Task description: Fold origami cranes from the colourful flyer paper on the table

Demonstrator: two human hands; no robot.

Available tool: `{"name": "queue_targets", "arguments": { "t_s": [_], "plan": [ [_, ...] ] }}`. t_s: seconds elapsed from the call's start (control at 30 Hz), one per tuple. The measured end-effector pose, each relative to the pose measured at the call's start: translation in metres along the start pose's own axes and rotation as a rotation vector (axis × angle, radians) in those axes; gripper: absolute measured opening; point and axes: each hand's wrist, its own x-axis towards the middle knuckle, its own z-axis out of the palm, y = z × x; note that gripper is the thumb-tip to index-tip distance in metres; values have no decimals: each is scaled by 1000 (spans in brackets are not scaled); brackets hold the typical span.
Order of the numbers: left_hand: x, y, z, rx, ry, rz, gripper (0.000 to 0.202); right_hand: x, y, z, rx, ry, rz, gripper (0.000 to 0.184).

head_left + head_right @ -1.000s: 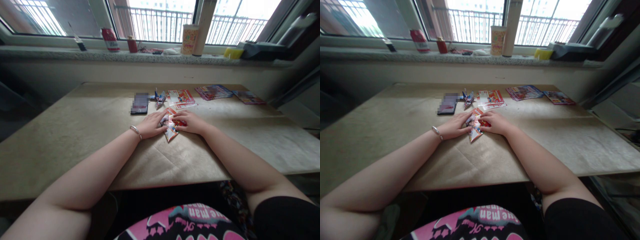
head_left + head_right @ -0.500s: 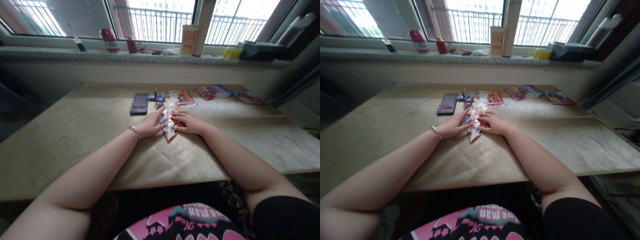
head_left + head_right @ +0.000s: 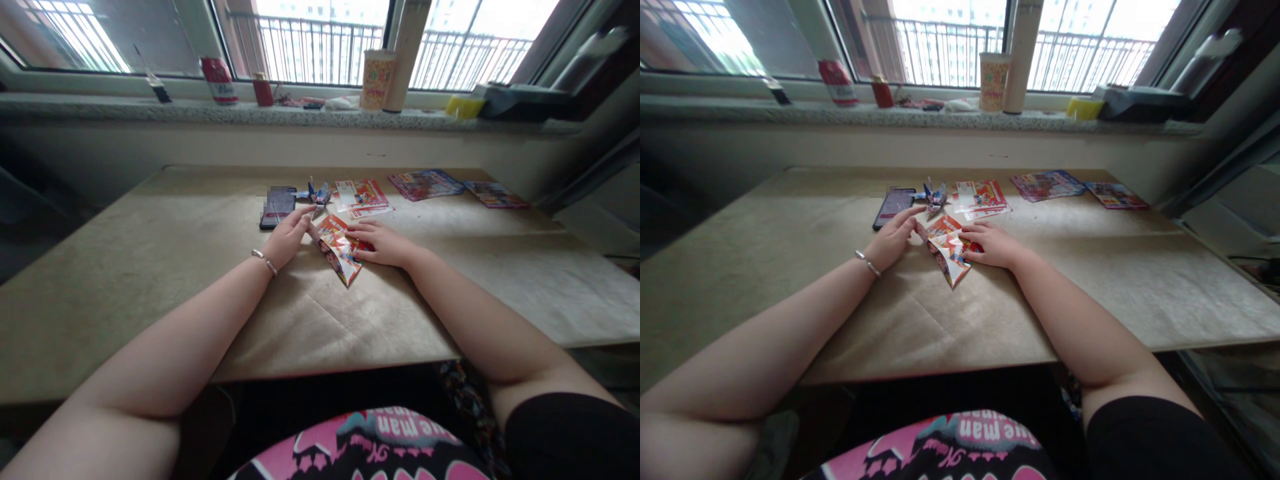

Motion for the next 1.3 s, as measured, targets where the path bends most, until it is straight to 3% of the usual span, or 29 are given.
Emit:
{"name": "queue_targets", "arguments": {
  "t_s": [0.13,0.27,0.47,0.7,0.97,1.13,1.3],
  "plan": [
    [-4,11,-8,266,-120,49,52,-1,0,-1,-12,3,21,53],
    [-9,20,-8,697,-339,333,36,-1,-2,-2,-51,7,51,55],
    [-10,17,-4,751,-395,415,39,-2,3,-4,-98,15,54,53],
    [-6,20,-20,844,-459,311,40,-2,7,-12,-96,25,81,42],
    [-10,28,-29,923,-439,166,31,-6,18,-25,-11,-22,25,22],
    [-9,29,-35,1042,-462,91,37,-10,25,-27,45,-32,-15,28],
    [-6,26,-37,1026,-481,127,37,-12,22,-28,1,-54,-18,44]
  ]
}}
